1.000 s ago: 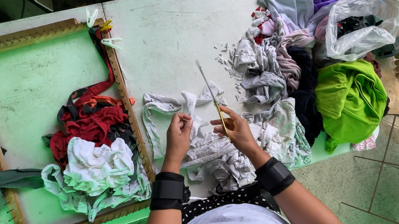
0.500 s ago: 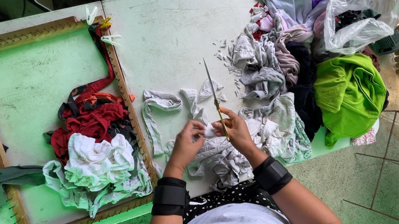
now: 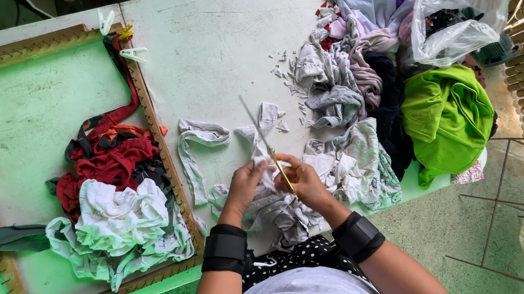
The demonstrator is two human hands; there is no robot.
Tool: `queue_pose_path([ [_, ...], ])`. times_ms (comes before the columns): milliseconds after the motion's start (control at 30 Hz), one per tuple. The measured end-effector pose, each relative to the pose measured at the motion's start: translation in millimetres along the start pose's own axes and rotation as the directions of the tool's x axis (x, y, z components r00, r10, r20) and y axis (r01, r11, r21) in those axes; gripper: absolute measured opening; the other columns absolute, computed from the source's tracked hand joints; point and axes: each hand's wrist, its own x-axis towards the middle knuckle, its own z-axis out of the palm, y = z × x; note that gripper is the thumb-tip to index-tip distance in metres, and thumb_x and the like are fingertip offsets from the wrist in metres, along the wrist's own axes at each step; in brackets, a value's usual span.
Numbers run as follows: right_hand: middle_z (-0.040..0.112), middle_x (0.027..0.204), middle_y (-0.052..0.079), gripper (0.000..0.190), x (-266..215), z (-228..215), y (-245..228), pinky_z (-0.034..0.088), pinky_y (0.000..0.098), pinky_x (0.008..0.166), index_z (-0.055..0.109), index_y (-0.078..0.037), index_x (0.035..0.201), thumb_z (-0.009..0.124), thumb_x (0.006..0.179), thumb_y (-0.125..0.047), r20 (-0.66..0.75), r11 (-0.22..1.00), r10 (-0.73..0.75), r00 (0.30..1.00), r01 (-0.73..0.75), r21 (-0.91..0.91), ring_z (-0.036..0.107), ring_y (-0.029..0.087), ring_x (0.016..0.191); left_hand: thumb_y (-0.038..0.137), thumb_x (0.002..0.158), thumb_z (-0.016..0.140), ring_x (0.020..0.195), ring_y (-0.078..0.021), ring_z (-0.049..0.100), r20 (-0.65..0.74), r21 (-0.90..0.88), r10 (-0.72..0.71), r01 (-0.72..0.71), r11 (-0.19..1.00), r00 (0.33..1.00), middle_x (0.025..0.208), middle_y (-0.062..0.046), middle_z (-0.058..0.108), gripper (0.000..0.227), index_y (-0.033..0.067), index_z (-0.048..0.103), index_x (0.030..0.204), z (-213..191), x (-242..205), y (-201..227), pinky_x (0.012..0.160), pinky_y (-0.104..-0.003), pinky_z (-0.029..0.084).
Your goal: The person cuts fabric scraps into long strips by holding the fabric with one hand and cutting with scissors in the other, then aligns the cut strips by hand.
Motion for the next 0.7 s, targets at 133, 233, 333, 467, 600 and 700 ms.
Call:
queue_pose_path([
  [133, 0.069, 0.089, 0.004, 0.072, -14, 3, -8, 0.057, 0.0258, 0.075, 0.045, -0.002, 0.151, 0.07, 0.085, 0.006, -0.03, 0.985, 0.174, 0.984, -0.174, -0.002, 0.068, 0.012, 0.082, 0.01, 0.094, 0.065, 0.095, -0.0142, 0.073, -0.091, -0.116, 0.086, -0.096, 0.989, 0.992, 0.106, -0.012, 0.078, 0.034, 0.005, 0.066, 0.128, 4, 3, 26, 0.084, -0.027, 0.057],
  [233, 0.069, 0.088, 0.004, 0.073, -18, -9, 1, 0.056, 0.0267, 0.074, 0.044, -0.004, 0.152, 0.07, 0.084, 0.008, -0.048, 0.985, 0.165, 0.985, -0.167, -0.038, 0.068, 0.013, 0.081, 0.008, 0.097, 0.062, 0.091, -0.0099, 0.072, -0.227, -0.211, -0.025, -0.024, 0.977, 0.974, 0.107, -0.004, 0.077, 0.03, 0.007, 0.065, 0.127, 1, -7, 62, 0.079, -0.029, 0.061],
  [333, 0.069, 0.089, 0.006, 0.073, -23, -24, 9, 0.054, 0.0262, 0.074, 0.044, -0.004, 0.152, 0.072, 0.085, 0.008, -0.052, 0.981, 0.153, 0.987, -0.158, -0.109, 0.067, 0.013, 0.081, 0.001, 0.096, 0.06, 0.088, -0.0081, 0.068, -0.221, -0.366, 0.09, -0.168, 0.915, 0.971, 0.101, -0.001, 0.07, 0.032, 0.0068, 0.067, 0.126, -14, 2, 38, 0.083, -0.028, 0.059],
  [467, 0.07, 0.092, 0.007, 0.071, -17, -38, 16, 0.055, 0.027, 0.076, 0.046, -0.002, 0.151, 0.071, 0.086, 0.009, -0.068, 0.981, 0.149, 0.986, -0.157, -0.115, 0.067, 0.014, 0.084, 0.002, 0.095, 0.057, 0.082, -0.0091, 0.061, -0.179, -0.315, 0.085, -0.139, 0.939, 0.98, 0.098, -0.002, 0.068, 0.02, 0.0053, 0.064, 0.113, -25, 13, -3, 0.074, -0.027, 0.052],
  [600, 0.075, 0.105, 0.013, 0.07, -1, -41, 1, 0.06, 0.0305, 0.089, 0.043, -0.005, 0.15, 0.068, 0.085, 0.007, -0.164, 0.981, 0.156, 0.974, -0.173, -0.091, 0.073, 0.019, 0.097, 0.007, 0.094, 0.053, 0.088, -0.0098, 0.059, -0.163, -0.394, 0.195, -0.245, 0.886, 0.967, 0.102, -0.001, 0.065, 0.021, 0.0033, 0.063, 0.112, -39, 31, -73, 0.08, -0.023, 0.048],
  [700, 0.075, 0.113, 0.02, 0.071, 6, -48, -7, 0.06, 0.0332, 0.092, 0.039, -0.003, 0.15, 0.071, 0.088, 0.004, -0.163, 0.991, 0.069, 0.984, -0.087, -0.101, 0.073, 0.023, 0.104, 0.022, 0.1, 0.059, 0.09, -0.0116, 0.063, -0.18, 0.109, 0.166, -0.148, 0.983, 0.969, 0.1, -0.004, 0.069, 0.018, 0.0064, 0.067, 0.105, -36, 12, -45, 0.083, -0.025, 0.051],
])
